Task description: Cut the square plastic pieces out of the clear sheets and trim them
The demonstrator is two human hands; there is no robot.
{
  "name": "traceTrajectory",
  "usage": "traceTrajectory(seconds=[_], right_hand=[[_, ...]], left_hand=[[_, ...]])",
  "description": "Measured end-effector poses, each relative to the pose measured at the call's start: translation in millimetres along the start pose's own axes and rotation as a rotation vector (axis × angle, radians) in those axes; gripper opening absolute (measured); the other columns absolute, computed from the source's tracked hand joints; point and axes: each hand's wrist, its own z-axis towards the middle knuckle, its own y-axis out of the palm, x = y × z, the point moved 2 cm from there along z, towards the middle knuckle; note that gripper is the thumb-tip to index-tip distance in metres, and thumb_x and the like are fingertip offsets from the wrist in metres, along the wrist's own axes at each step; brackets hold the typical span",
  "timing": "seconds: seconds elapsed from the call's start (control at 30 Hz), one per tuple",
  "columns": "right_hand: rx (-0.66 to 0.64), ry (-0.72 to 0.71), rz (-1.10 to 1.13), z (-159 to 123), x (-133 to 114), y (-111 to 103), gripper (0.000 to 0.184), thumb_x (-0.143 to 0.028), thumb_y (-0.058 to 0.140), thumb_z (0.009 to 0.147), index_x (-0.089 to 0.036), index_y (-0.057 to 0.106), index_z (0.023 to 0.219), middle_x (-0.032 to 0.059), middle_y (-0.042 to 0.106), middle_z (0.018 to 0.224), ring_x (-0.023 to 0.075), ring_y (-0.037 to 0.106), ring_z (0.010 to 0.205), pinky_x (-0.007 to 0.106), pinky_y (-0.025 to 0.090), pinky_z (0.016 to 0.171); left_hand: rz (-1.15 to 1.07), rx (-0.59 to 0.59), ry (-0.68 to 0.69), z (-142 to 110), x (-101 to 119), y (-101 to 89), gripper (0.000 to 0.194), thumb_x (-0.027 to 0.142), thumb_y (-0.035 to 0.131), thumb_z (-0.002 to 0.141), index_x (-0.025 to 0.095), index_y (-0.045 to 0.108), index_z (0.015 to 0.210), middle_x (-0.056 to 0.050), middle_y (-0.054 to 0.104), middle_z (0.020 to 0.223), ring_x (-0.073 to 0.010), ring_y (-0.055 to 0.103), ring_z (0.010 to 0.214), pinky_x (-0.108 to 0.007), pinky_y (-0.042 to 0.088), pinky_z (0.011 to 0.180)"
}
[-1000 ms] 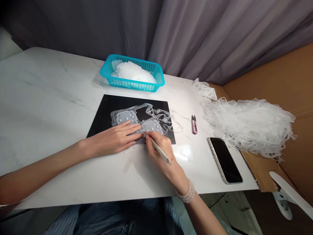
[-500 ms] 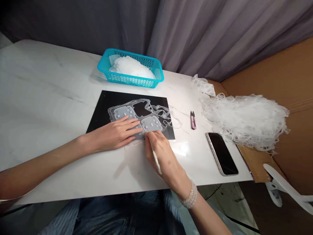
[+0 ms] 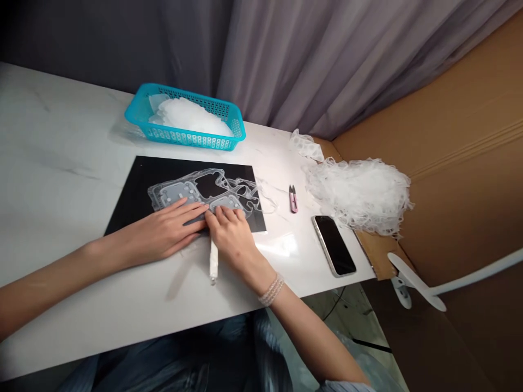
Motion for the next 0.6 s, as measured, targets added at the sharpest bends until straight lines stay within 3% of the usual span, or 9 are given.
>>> traceTrajectory(seconds=[0.1, 0.2, 0.33, 0.4, 0.5, 0.6], right_hand=[[-0.021, -0.029, 0.034, 1.1, -5.9, 1.3, 0.031, -0.011, 0.038, 0.101, -0.007, 0.061, 0.122, 0.02, 0.069, 0.114, 0.0292, 0.063, 0.106, 0.046, 0.048, 0.092], [0.121, 0.116, 0.437, -0.9, 8.1, 5.4, 0.031, -0.014, 0.038, 0.101, -0.015, 0.064, 0.119, 0.0146, 0.072, 0.111, 0.0252, 0.066, 0.102, 0.045, 0.05, 0.091], [0.456, 0.647, 1.225, -29.1, 85.7, 1.0, 0.02, -0.023, 0.053, 0.093, -0.02, 0.066, 0.108, 0.0078, 0.075, 0.097, 0.0199, 0.073, 0.088, 0.04, 0.057, 0.084], [0.64, 0.826, 1.437, -53.5, 131.7, -12.0, 0.017, -0.02, 0.064, 0.083, -0.022, 0.067, 0.1, 0.0035, 0.074, 0.082, 0.0188, 0.074, 0.084, 0.038, 0.058, 0.084], [0.673, 0.848, 1.481, -80.3, 169.3, -33.6, 0.016, -0.019, 0.067, 0.08, -0.025, 0.067, 0.095, 0.0015, 0.073, 0.076, 0.0172, 0.074, 0.089, 0.035, 0.056, 0.091], [0.687, 0.789, 1.5, -81.9, 152.4, -41.5, 0.016, -0.023, 0.069, 0.082, -0.025, 0.068, 0.098, 0.0019, 0.074, 0.081, 0.0189, 0.074, 0.094, 0.038, 0.055, 0.096]], left_hand=[[-0.014, -0.001, -0.002, -1.9, -2.1, 5.4, 0.034, 0.024, 0.039, 0.1, 0.012, 0.065, 0.12, -0.021, 0.055, 0.142, -0.0332, 0.047, 0.136, -0.054, 0.032, 0.115], [-0.037, 0.02, -0.01, -2.8, -3.3, 7.3, 0.038, 0.026, 0.039, 0.101, 0.014, 0.061, 0.13, -0.02, 0.054, 0.144, -0.0334, 0.047, 0.137, -0.054, 0.032, 0.115], [-0.073, 0.023, -0.044, -3.4, -3.4, 5.9, 0.044, 0.027, 0.039, 0.102, 0.02, 0.053, 0.142, -0.017, 0.051, 0.148, -0.0331, 0.046, 0.138, -0.056, 0.03, 0.116], [-0.106, 0.009, -0.066, -4.1, -3.7, 5.0, 0.044, 0.027, 0.039, 0.101, 0.021, 0.052, 0.143, -0.016, 0.051, 0.149, -0.0325, 0.045, 0.139, -0.055, 0.03, 0.116], [-0.173, -0.01, -0.095, -4.6, -4.9, 3.3, 0.044, 0.028, 0.041, 0.1, 0.022, 0.053, 0.143, -0.015, 0.051, 0.148, -0.0311, 0.043, 0.141, -0.054, 0.028, 0.117], [-0.291, 0.011, -0.149, 1.9, -4.4, -4.4, 0.041, 0.03, 0.044, 0.099, 0.022, 0.061, 0.136, -0.013, 0.058, 0.142, -0.0304, 0.048, 0.137, -0.052, 0.03, 0.117]])
